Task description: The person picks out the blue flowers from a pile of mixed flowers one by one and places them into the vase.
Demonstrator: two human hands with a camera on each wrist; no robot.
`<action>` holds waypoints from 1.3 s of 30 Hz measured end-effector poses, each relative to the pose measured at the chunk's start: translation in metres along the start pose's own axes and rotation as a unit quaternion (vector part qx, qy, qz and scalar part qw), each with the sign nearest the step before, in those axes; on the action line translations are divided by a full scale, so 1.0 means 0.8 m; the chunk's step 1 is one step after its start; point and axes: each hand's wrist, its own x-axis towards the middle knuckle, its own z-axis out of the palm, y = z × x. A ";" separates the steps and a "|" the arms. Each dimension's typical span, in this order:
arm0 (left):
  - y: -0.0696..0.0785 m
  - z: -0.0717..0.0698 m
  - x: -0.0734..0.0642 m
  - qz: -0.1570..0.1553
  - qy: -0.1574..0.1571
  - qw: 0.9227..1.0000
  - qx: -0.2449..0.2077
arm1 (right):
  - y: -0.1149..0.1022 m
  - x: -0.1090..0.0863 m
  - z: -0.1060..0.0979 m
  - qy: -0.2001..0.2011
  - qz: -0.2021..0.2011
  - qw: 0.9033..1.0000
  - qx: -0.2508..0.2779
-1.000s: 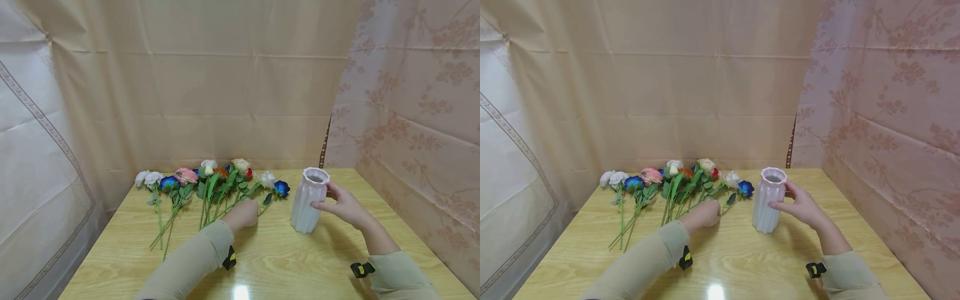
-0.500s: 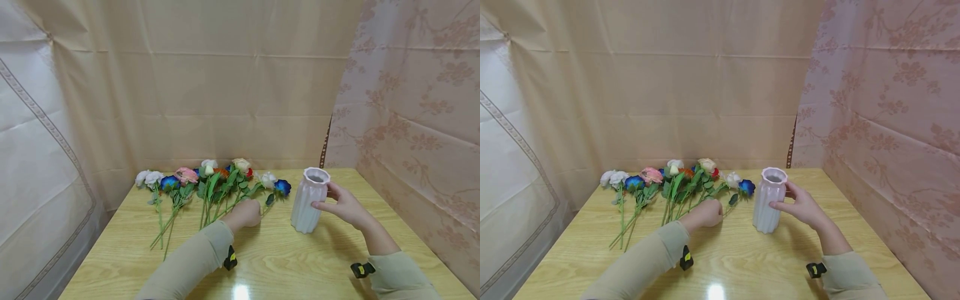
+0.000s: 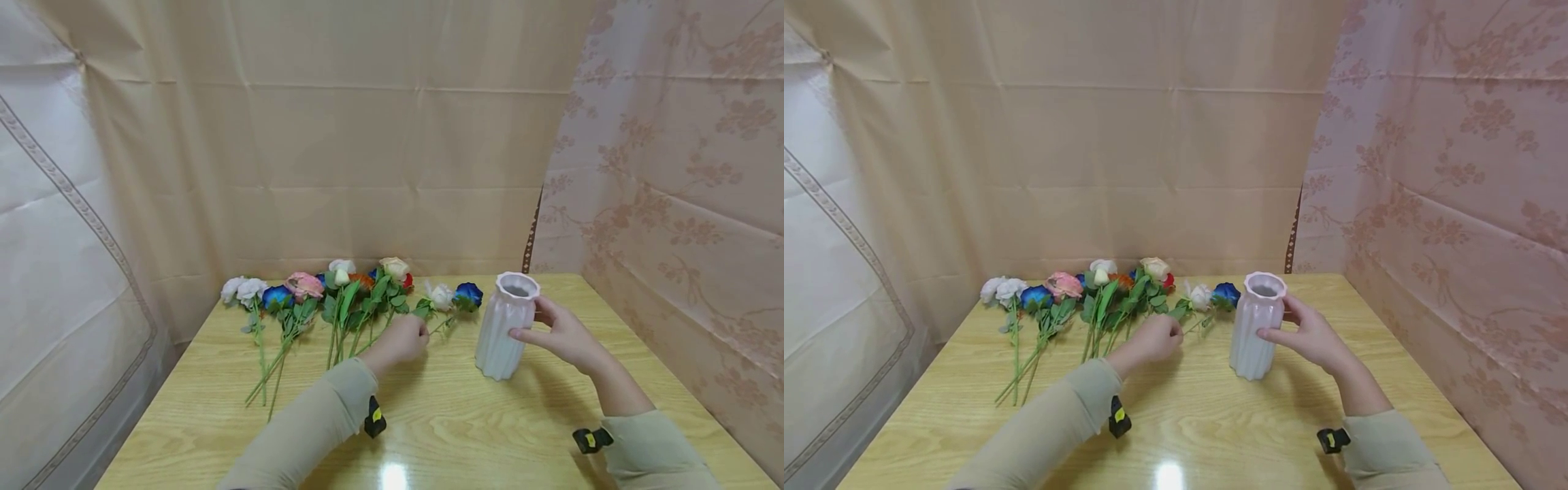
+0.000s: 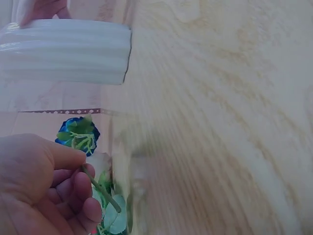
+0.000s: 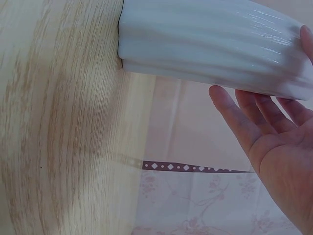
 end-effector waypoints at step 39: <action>-0.033 -0.055 -0.018 -0.022 0.077 0.972 -0.222 | 0.006 0.001 0.000 0.004 -0.001 1.000 -0.010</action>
